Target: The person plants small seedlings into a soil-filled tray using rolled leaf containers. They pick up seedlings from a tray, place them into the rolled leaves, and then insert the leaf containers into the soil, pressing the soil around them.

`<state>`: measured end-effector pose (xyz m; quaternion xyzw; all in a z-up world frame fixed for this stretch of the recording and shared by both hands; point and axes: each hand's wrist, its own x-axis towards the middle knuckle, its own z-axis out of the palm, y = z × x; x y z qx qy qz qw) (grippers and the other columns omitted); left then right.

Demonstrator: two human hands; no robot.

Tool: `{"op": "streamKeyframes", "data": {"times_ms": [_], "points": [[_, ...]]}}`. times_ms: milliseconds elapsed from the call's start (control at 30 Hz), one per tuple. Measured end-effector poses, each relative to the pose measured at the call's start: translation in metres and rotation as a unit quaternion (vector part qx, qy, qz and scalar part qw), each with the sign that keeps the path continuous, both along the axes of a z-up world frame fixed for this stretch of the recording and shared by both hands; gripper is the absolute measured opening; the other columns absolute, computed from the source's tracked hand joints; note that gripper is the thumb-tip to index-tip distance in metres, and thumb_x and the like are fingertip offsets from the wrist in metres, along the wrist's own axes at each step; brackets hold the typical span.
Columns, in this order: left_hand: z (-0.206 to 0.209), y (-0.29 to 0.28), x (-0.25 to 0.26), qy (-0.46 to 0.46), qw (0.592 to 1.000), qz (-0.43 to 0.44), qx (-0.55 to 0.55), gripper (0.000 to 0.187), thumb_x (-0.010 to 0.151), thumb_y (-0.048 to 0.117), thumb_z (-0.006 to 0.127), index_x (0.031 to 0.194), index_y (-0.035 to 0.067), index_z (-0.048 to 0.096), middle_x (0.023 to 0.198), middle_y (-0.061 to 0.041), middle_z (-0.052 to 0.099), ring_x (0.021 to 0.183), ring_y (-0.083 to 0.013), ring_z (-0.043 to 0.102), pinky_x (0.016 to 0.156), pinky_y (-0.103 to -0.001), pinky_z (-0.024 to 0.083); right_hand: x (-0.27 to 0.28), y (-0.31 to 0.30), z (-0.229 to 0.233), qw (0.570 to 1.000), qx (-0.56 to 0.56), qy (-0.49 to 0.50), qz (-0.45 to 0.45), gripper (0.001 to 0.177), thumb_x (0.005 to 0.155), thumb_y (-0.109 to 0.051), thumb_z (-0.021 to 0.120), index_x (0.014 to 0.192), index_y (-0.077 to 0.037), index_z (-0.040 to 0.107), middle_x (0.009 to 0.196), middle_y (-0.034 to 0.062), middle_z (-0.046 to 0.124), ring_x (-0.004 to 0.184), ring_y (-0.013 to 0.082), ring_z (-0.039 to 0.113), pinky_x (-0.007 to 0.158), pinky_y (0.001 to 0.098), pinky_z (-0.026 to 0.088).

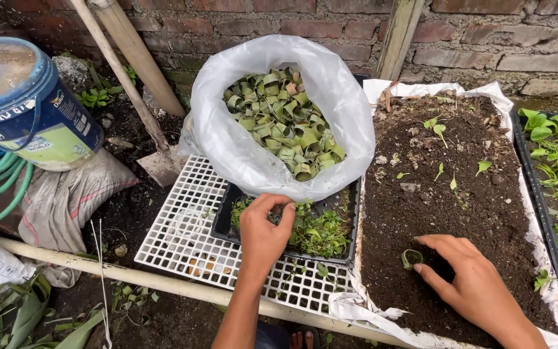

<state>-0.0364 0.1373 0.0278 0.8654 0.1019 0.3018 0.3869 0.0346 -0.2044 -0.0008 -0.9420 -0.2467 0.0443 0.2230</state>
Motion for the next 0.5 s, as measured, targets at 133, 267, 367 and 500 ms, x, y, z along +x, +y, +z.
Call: {"op": "streamKeyframes", "data": {"times_ms": [133,267,367,500], "points": [[0.006,-0.006,-0.004,-0.067,0.973,-0.068,-0.209,0.006,0.085,0.012,0.069,0.082,0.010,0.074,0.102,-0.009,0.080,0.091,-0.0170,0.072,0.077,-0.031,0.057,-0.006,0.007,0.010,0.994,0.076,-0.070,0.031,0.044,0.086,-0.035,0.071,0.126,-0.018,0.070,0.125,-0.0002,0.074,0.119,0.0197,0.065,0.103,0.0379,0.049],[0.012,-0.026,-0.002,-0.034,0.923,-0.165,-0.346,0.013,0.087,0.004,0.062,0.086,0.005,0.075,0.090,-0.011,0.081,0.084,-0.0170,0.074,0.080,-0.032,0.061,-0.015,0.030,0.042,0.967,0.189,-0.146,0.088,0.033,0.088,-0.025,0.073,0.116,-0.008,0.074,0.115,0.0077,0.076,0.107,0.0223,0.070,0.098,0.0378,0.053],[0.003,-0.041,0.007,-0.009,0.914,-0.189,-0.358,0.007,0.088,0.008,0.068,0.085,0.006,0.074,0.083,-0.009,0.080,0.075,-0.0144,0.073,0.074,-0.031,0.062,-0.017,0.061,0.066,0.965,0.202,-0.108,0.125,0.031,0.091,-0.027,0.070,0.115,-0.008,0.074,0.113,0.0073,0.077,0.106,0.0223,0.070,0.095,0.0388,0.055],[-0.009,-0.057,0.023,-0.037,0.905,-0.223,-0.359,0.007,0.088,0.010,0.072,0.087,0.003,0.074,0.073,-0.009,0.076,0.060,-0.0019,0.054,0.051,-0.018,0.042,-0.012,0.093,0.077,0.949,0.278,-0.068,0.129,0.025,0.085,-0.010,0.075,0.109,-0.005,0.077,0.094,0.0105,0.079,0.087,0.0291,0.075,0.081,0.0439,0.060]]}}
